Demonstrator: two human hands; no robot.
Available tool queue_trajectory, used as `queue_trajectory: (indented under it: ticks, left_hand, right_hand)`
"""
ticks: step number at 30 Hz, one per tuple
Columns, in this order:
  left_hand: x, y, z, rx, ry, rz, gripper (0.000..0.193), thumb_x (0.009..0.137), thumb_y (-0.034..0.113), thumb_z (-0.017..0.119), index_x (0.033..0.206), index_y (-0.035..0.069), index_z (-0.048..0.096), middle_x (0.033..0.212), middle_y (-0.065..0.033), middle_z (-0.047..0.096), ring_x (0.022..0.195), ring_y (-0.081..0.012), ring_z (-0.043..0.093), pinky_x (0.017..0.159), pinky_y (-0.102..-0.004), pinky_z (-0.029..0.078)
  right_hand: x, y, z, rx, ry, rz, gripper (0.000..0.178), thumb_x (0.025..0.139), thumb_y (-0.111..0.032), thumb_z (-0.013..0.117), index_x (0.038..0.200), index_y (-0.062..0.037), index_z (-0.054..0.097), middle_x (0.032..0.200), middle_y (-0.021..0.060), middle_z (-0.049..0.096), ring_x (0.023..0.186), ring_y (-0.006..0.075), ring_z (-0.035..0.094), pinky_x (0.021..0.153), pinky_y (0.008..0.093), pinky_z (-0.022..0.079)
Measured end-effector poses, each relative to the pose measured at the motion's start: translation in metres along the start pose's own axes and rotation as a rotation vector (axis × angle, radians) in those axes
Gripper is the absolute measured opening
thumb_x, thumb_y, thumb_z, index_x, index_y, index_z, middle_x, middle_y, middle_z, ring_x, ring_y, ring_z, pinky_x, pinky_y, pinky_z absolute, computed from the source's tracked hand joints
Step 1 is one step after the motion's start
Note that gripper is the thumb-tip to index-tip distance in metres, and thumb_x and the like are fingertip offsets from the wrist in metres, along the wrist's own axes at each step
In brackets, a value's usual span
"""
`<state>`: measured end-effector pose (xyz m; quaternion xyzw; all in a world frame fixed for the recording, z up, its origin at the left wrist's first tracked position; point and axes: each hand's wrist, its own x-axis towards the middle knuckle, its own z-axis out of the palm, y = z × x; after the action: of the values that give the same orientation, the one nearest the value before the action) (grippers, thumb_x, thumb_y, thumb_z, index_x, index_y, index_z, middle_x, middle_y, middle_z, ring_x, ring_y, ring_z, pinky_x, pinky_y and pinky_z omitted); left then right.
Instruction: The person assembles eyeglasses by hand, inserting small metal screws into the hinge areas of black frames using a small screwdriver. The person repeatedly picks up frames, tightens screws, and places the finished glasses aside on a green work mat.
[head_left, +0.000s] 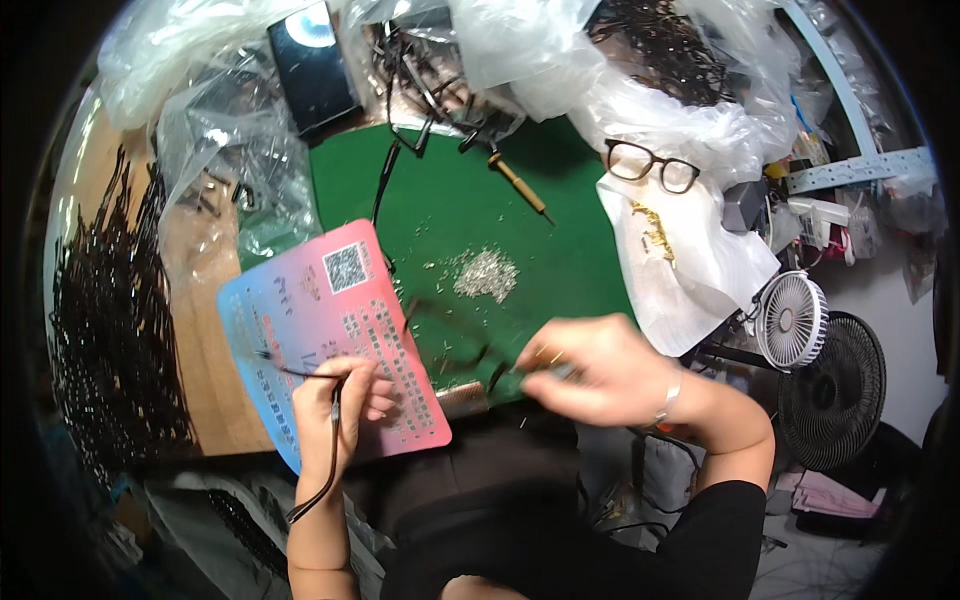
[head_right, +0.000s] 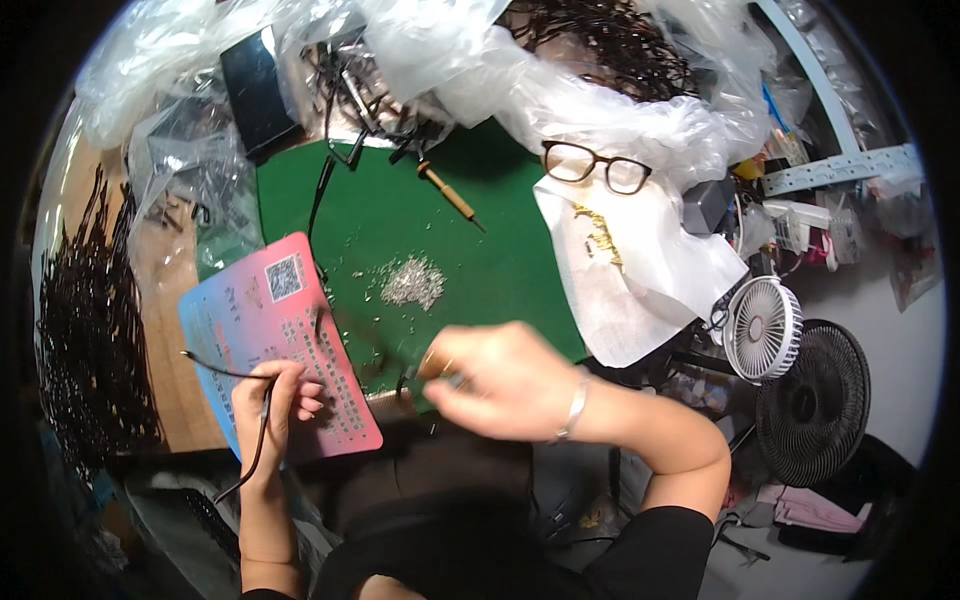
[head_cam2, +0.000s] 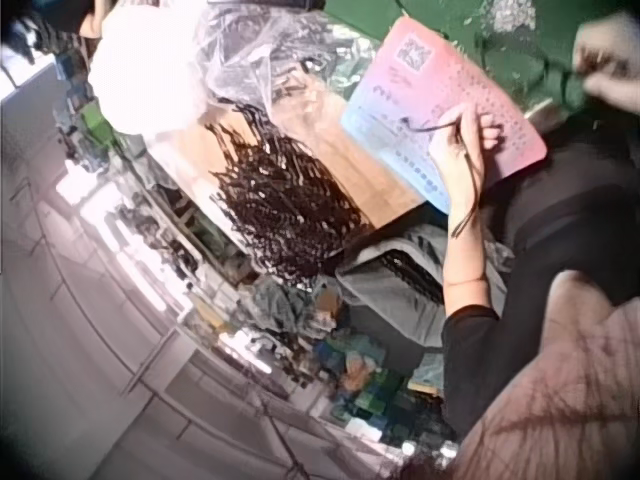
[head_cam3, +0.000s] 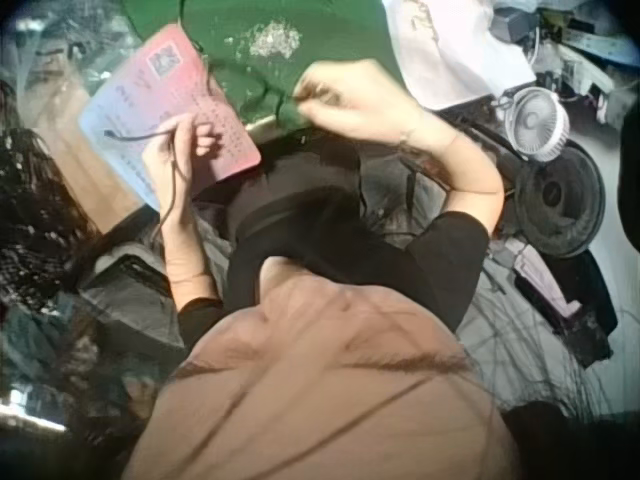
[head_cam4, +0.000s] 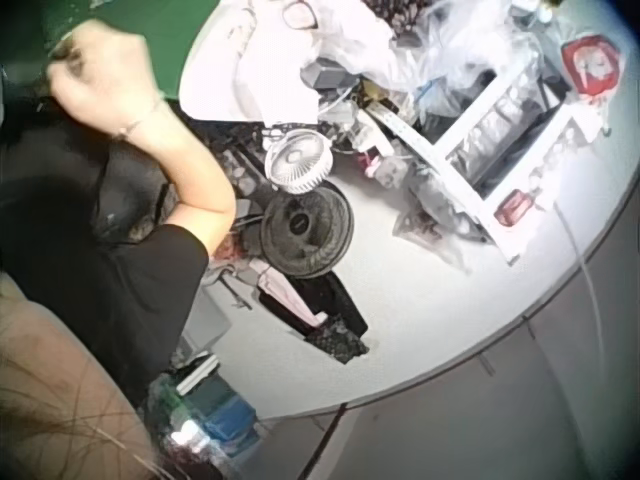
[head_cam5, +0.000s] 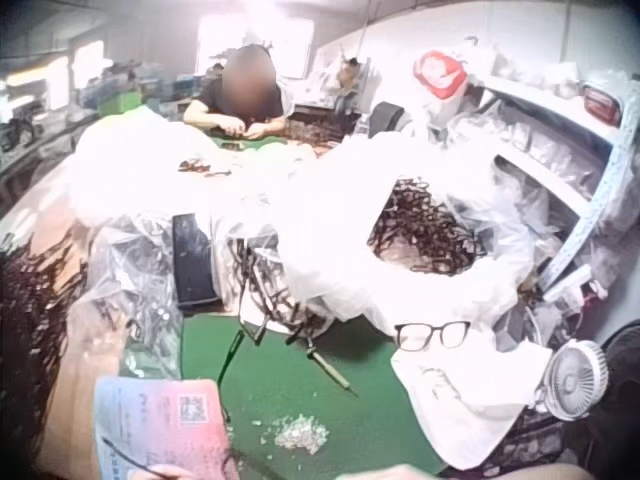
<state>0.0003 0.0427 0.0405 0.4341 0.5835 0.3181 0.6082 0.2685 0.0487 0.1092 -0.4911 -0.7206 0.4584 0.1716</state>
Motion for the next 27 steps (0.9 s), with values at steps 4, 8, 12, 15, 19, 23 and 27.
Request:
queue_trajectory:
  ticks: [4, 8, 12, 15, 19, 23, 27]
  left_hand:
    - [0.010, -0.008, 0.000, 0.386, 0.089, 0.189, 0.015, 0.092, 0.009, 0.050, 0.093, -0.003, 0.059, 0.070, -0.0095, 0.061, 0.054, -0.0165, 0.057, 0.053, -0.0274, 0.046]
    - [0.007, -0.018, -0.006, 0.681, 0.279, 0.450, 0.008, 0.087, 0.004, 0.054, 0.090, -0.002, 0.059, 0.082, -0.0159, 0.059, 0.070, -0.0317, 0.058, 0.066, -0.0357, 0.046]
    - [-0.008, -0.015, 0.013, 0.235, 0.251, 0.217, 0.012, 0.093, 0.005, 0.049, 0.098, -0.003, 0.054, 0.079, -0.0056, 0.057, 0.057, -0.0058, 0.053, 0.049, -0.0181, 0.044]
    - [-0.003, -0.018, 0.033, 0.045, 0.294, 0.142, 0.013, 0.094, 0.007, 0.049, 0.101, -0.003, 0.052, 0.082, -0.0064, 0.059, 0.058, -0.0051, 0.055, 0.051, -0.0169, 0.046]
    - [-0.004, -0.032, 0.038, 0.125, 0.253, 0.295, 0.011, 0.093, 0.005, 0.050, 0.099, -0.003, 0.054, 0.088, -0.0081, 0.062, 0.065, -0.0084, 0.061, 0.058, -0.0200, 0.051]
    - [0.000, -0.034, 0.039, 0.358, 0.291, 0.496, 0.011, 0.086, 0.002, 0.059, 0.096, -0.001, 0.057, 0.084, -0.0105, 0.062, 0.068, -0.0184, 0.063, 0.059, -0.0268, 0.051]
    - [-0.001, -0.030, 0.038, 0.522, 0.284, 0.532, 0.016, 0.080, 0.000, 0.064, 0.094, 0.004, 0.058, 0.083, -0.0115, 0.062, 0.069, -0.0277, 0.063, 0.059, -0.0322, 0.050]
  right_hand:
    - [-0.002, 0.021, 0.059, 0.252, -0.188, 0.202, 0.021, 0.078, -0.017, 0.061, 0.088, 0.0014, 0.059, 0.074, 0.0183, 0.062, 0.068, 0.0316, 0.063, 0.063, 0.0364, 0.050]
    - [0.008, 0.021, 0.076, 0.211, -0.198, 0.267, 0.024, 0.079, -0.017, 0.061, 0.093, 0.0021, 0.057, 0.077, 0.0193, 0.063, 0.071, 0.0333, 0.063, 0.065, 0.0374, 0.050]
    - [0.001, 0.022, 0.092, 0.163, -0.174, 0.192, 0.030, 0.080, -0.019, 0.062, 0.099, 0.0010, 0.050, 0.078, 0.0199, 0.063, 0.073, 0.0362, 0.063, 0.066, 0.0408, 0.050]
    - [0.006, 0.017, 0.085, 0.051, -0.242, 0.167, 0.032, 0.081, -0.022, 0.063, 0.100, -0.0005, 0.050, 0.078, 0.0193, 0.064, 0.072, 0.0362, 0.063, 0.064, 0.0414, 0.051]
    - [0.010, 0.023, 0.061, -0.287, -0.047, -0.050, 0.044, 0.081, -0.032, 0.064, 0.112, -0.0042, 0.050, 0.081, 0.0142, 0.058, 0.060, 0.0309, 0.061, 0.054, 0.0384, 0.051]
    - [0.031, 0.021, 0.057, -0.662, 0.025, 0.006, 0.061, 0.079, -0.034, 0.065, 0.130, -0.0076, 0.044, 0.082, 0.0102, 0.049, 0.058, 0.0243, 0.058, 0.050, 0.0325, 0.048]
    - [0.022, 0.024, 0.062, -0.599, 0.014, 0.032, 0.056, 0.080, -0.034, 0.064, 0.124, -0.0053, 0.044, 0.087, 0.0142, 0.047, 0.059, 0.0283, 0.060, 0.050, 0.0352, 0.051]
